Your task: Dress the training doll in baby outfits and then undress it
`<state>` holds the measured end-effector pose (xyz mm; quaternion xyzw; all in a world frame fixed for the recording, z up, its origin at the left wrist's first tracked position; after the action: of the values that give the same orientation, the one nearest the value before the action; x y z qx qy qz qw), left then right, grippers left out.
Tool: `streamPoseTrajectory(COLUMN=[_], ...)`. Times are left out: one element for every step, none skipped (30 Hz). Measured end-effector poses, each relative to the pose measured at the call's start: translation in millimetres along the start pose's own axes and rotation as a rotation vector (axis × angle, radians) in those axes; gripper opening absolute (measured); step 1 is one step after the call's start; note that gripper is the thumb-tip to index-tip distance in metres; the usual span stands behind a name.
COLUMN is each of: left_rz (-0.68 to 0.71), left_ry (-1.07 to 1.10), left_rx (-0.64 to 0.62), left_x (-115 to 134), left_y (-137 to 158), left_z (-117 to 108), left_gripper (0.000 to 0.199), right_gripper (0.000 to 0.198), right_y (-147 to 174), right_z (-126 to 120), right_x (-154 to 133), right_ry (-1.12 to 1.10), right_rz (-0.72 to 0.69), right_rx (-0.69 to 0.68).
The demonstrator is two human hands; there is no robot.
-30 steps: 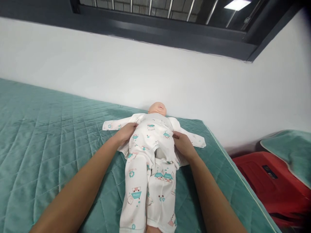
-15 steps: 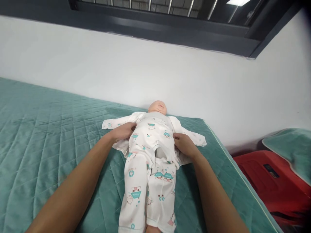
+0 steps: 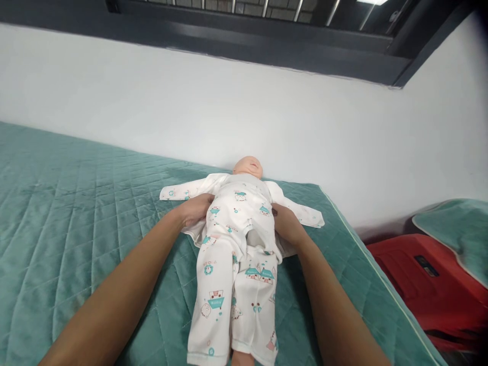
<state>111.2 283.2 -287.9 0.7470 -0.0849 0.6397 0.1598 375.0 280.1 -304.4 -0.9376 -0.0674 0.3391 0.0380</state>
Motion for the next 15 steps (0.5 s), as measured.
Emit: streamPoseTrajectory(left_rz=[-0.021, -0.038, -0.046, -0.047, -0.043, -0.042, -0.045, -0.049, -0.049, -0.042, -0.029, -0.016, -0.004, 0.004, 0.004], left_ry=[-0.004, -0.006, -0.002, 0.006, 0.011, 0.009, -0.001, -0.013, -0.019, -0.015, -0.004, 0.011, 0.028, 0.046, 0.065], left_rx=[-0.014, -0.032, -0.049, -0.060, -0.064, -0.060, -0.052, -0.044, -0.045, -0.057, -0.080, -0.107, -0.127, -0.138, -0.141], left_x=[-0.6, -1.5, -2.4, -3.3, -4.1, -5.0, -5.8, -6.6, -7.2, -7.6, -7.8, -7.8, -7.6, -7.2, -6.6], left_y=[-0.5, -1.1, -1.8, -2.5, -3.0, -3.3, -3.3, -3.0, -2.6, -2.1, -1.6, -1.0, -0.3, 0.3, 1.0], left_z=[1.3, 2.7, 3.8, 4.5, 4.7, 4.4, 3.6, 2.6, 1.6, 0.8, 0.3, 0.2, 0.3, 0.7, 1.5], left_gripper=[0.013, 0.016, 0.019, 0.021, 0.023, 0.024, 0.026, 0.028, 0.030, 0.032, 0.033, 0.033, 0.032, 0.032, 0.031], right_gripper=[0.012, 0.014, 0.015, 0.017, 0.018, 0.018, 0.019, 0.019, 0.019, 0.019, 0.020, 0.021, 0.023, 0.025, 0.028], right_y=[0.6, 1.4, 2.3, 3.3, 4.3, 5.1, 5.8, 6.2, 6.5, 6.8, 7.0, 7.3, 7.9, 8.7, 9.8], right_z=[0.0, 0.0, 0.0, 0.1, 0.1, 0.0, -0.1, -0.4, -0.7, -1.0, -1.3, -1.5, -1.6, -1.6, -1.6], right_x=[-0.6, -1.5, -2.6, -3.9, -5.2, -6.3, -7.2, -7.8, -8.3, -8.8, -9.4, -10.2, -11.2, -12.5, -13.9], right_ry=[-0.009, -0.022, -0.036, -0.049, -0.060, -0.067, -0.070, -0.074, -0.083, -0.100, -0.125, -0.161, -0.208, -0.264, -0.324], right_rz=[-0.007, -0.023, -0.043, -0.070, -0.096, -0.116, -0.125, -0.128, -0.129, -0.129, -0.129, -0.132, -0.136, -0.137, -0.133], right_rx=[-0.011, -0.020, -0.027, -0.031, -0.030, -0.026, -0.017, -0.005, 0.008, 0.019, 0.027, 0.026, 0.016, -0.001, -0.023])
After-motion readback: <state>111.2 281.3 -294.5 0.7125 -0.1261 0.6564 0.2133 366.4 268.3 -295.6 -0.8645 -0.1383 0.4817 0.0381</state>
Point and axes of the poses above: each hand's wrist, its own y-axis away from the middle knuckle, its own z-axis out of the palm, x = y × z, the point moved 2 cm from there along -y, towards the middle knuckle, and after that the axes turned 9 degrees about -y, right-handed, at the moved point
